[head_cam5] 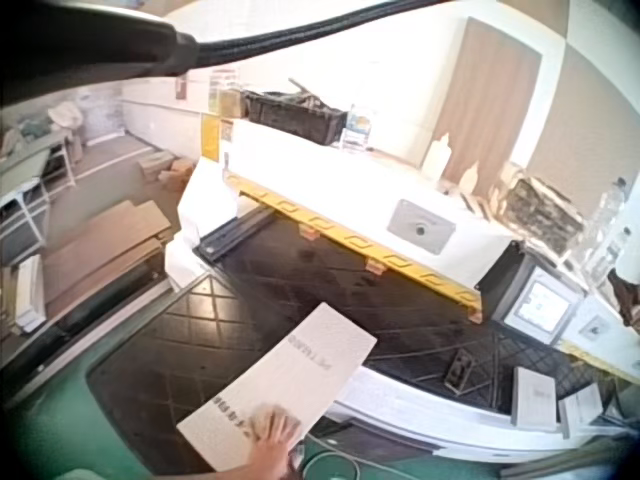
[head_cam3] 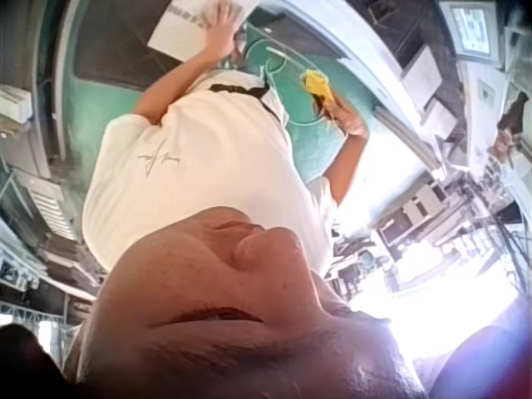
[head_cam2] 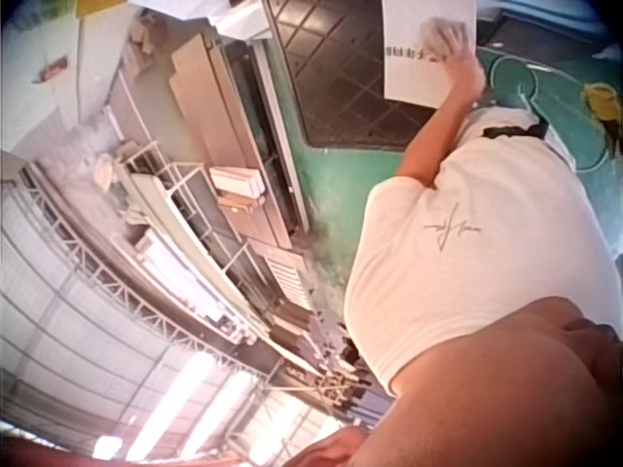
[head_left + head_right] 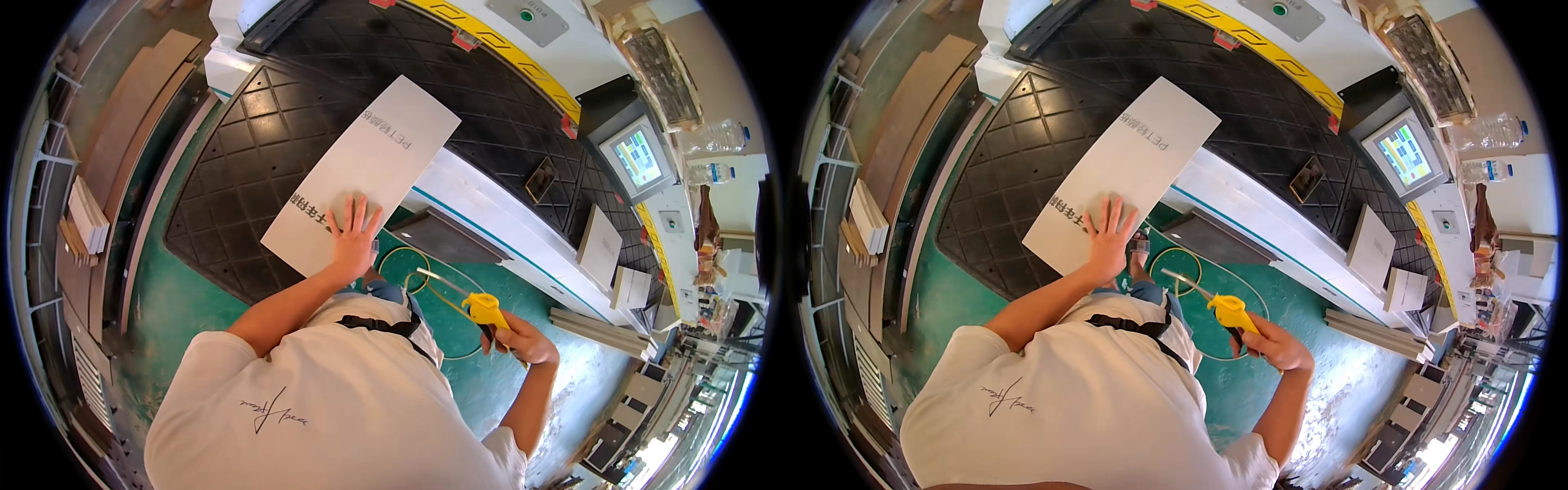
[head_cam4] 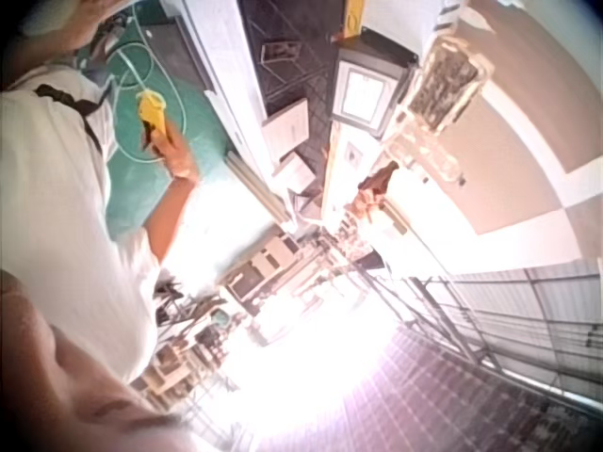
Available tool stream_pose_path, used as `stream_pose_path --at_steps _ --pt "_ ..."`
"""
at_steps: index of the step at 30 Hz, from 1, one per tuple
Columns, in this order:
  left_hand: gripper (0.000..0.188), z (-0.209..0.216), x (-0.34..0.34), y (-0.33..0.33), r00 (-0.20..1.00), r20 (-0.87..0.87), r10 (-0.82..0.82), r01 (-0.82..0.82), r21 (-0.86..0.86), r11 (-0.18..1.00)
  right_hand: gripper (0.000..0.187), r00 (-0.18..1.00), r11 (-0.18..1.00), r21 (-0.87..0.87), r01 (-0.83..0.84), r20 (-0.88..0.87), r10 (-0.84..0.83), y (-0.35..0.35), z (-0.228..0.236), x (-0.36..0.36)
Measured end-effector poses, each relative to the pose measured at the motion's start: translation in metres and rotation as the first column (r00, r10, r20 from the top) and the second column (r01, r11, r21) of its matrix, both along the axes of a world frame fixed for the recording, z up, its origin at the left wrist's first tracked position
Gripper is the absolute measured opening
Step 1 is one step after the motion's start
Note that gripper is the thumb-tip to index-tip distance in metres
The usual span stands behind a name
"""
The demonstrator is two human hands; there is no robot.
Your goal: The person scrapes the surface of white plastic sheets using a handheld tool. They repeatedly pick up sheets from a stack, place them on a workbench, and scrape the surface to remove residue or labels before moving to the next sheet.
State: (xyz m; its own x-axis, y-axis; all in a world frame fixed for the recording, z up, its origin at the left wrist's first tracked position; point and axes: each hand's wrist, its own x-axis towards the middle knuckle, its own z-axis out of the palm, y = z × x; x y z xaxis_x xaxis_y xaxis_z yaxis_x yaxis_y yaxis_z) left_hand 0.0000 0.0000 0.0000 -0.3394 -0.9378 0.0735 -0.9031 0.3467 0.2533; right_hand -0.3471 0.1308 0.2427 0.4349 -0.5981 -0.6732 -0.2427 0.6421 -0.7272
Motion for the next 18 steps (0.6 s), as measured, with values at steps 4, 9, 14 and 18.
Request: stream_pose_path --at_steps 4,9,14,18 --pt "0.102 0.073 0.018 -0.002 0.987 -0.161 -0.002 0.043 0.257 0.966 0.07 0.931 0.927 -0.112 0.357 -0.035 -0.363 0.006 -0.016 0.011" --pt "0.101 0.148 0.085 -0.037 0.79 -0.613 -0.028 0.309 0.359 0.881 0.069 0.971 0.987 -0.135 -0.087 0.21 0.114 0.003 -0.031 0.041" --pt "0.073 0.208 0.161 -0.059 0.883 -0.452 0.127 0.124 0.485 0.866 0.056 0.862 0.895 -0.061 0.443 0.303 -0.406 -0.024 -0.031 0.061" --pt "0.048 0.188 0.196 -0.079 0.928 -0.161 0.335 -0.282 0.282 0.917 0.05 0.952 0.977 -0.034 -0.212 0.217 0.215 -0.023 -0.036 0.058"
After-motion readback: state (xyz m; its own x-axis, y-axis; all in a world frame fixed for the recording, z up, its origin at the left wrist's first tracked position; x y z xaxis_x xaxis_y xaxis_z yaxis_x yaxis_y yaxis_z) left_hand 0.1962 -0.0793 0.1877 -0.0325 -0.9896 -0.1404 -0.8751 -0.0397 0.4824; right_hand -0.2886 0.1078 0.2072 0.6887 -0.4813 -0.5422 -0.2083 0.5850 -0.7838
